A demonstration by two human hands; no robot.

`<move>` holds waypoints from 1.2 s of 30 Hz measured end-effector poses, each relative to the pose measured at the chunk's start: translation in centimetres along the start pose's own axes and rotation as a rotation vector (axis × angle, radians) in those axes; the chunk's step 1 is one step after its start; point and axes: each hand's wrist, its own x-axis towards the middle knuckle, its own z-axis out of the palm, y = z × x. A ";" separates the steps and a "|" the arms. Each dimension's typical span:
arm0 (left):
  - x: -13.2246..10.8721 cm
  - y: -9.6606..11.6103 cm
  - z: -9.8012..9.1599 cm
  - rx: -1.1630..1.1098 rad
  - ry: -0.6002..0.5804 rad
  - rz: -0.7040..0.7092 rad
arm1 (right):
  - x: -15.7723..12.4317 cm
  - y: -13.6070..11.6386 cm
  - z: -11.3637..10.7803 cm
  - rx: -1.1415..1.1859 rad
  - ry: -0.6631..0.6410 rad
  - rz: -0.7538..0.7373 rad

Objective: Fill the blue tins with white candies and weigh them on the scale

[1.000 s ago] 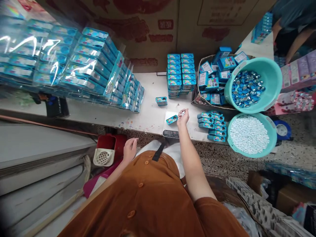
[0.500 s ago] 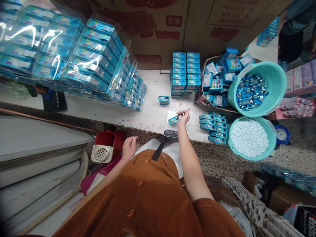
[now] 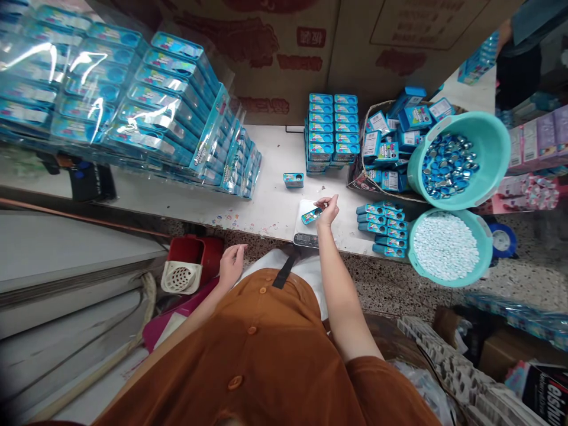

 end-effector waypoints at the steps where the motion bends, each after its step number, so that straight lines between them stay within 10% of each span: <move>1: 0.0 0.0 0.0 0.000 -0.001 -0.001 | 0.0 -0.1 0.0 0.003 0.013 0.006; 36: 0.6 0.2 0.4 -0.004 -0.034 -0.004 | -0.5 0.9 -0.9 -0.102 -0.042 -0.109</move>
